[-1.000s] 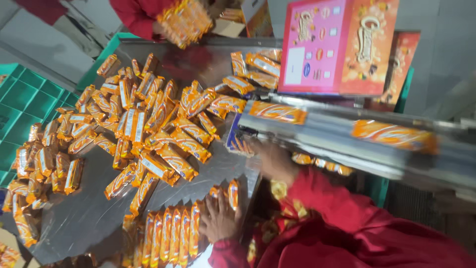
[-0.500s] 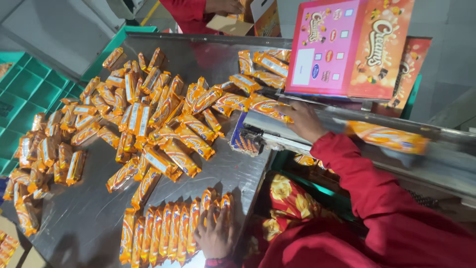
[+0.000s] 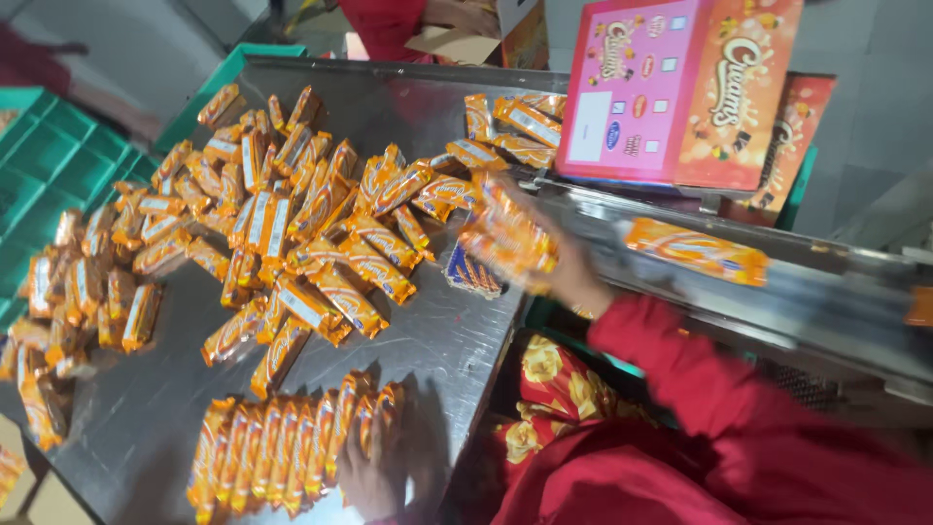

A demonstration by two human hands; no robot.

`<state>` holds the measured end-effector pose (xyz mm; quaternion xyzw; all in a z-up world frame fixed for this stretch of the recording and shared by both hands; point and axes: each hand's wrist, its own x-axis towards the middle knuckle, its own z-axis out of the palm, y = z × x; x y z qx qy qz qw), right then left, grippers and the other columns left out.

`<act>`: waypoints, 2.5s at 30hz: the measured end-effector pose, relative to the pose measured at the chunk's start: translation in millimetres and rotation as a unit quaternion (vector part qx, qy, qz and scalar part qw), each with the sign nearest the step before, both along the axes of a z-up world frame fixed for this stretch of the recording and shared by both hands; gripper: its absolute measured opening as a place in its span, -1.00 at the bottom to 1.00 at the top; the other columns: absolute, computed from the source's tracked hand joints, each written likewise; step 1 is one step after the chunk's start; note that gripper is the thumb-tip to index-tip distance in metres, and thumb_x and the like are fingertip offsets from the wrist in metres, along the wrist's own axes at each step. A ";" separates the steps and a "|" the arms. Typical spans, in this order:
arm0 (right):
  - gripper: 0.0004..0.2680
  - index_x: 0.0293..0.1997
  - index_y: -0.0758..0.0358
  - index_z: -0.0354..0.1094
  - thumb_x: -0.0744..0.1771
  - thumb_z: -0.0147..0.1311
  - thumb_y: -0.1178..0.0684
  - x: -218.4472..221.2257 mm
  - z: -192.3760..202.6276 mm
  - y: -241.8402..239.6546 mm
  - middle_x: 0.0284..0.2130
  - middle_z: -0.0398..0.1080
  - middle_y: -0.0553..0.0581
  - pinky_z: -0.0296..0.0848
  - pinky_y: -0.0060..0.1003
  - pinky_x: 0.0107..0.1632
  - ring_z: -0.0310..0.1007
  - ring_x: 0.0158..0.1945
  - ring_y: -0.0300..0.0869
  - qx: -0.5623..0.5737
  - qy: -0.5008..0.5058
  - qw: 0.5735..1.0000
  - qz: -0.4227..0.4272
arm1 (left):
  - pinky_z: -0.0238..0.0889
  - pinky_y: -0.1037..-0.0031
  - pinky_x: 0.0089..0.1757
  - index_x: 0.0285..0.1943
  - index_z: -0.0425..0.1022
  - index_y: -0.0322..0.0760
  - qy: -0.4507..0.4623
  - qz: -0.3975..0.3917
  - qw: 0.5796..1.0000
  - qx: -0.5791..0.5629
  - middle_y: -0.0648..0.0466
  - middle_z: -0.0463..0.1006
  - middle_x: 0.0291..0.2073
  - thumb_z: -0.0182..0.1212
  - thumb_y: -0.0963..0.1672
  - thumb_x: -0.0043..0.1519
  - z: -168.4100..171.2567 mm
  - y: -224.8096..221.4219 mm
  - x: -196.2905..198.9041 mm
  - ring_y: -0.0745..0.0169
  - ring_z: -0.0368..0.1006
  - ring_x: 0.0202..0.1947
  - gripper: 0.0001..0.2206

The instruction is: The person places individually wrapped biscuits from a metal table onto a moving conveyor belt. Another person across the table also places biscuits onto the belt. The biscuits move along the belt and fall into a green crate below.

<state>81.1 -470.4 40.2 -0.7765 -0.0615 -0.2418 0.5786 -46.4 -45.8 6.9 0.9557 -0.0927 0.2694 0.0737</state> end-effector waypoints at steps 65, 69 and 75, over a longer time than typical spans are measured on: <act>-0.51 0.36 -0.40 0.21 0.27 0.25 -0.10 91.7 10.6 -0.2 0.18 0.31 0.17 0.22 0.30 0.12 0.22 0.29 0.11 -0.516 0.008 0.832 -0.203 | -0.17 -0.28 0.23 0.55 -0.02 0.37 0.312 0.104 0.929 0.170 0.09 -0.17 0.58 0.09 0.22 0.12 -2.2 -71.3 -29.2 -0.33 -0.16 0.47 -0.25; -0.42 0.54 -0.06 0.04 0.32 0.24 -0.07 71.4 20.7 -24.6 0.05 0.32 0.22 0.29 0.14 0.12 0.28 0.14 0.12 -0.355 0.068 0.931 -0.052 | -0.39 -0.45 0.29 0.54 0.02 0.06 0.199 -0.078 0.972 0.099 -0.08 -0.04 0.52 0.06 0.19 0.15 -30.9 -23.2 -47.2 -0.36 -0.13 0.49 -0.25; -0.41 0.45 -0.15 0.20 0.23 0.31 0.10 30.9 39.6 -45.9 0.21 0.20 0.29 0.41 0.03 0.02 0.35 0.05 0.18 -0.336 0.118 0.933 -0.052 | -0.30 -0.48 0.18 0.42 0.22 0.39 0.132 -0.002 0.988 0.084 0.08 0.13 0.49 0.16 0.20 0.03 -16.3 9.6 -39.2 -0.29 -0.13 0.46 -0.33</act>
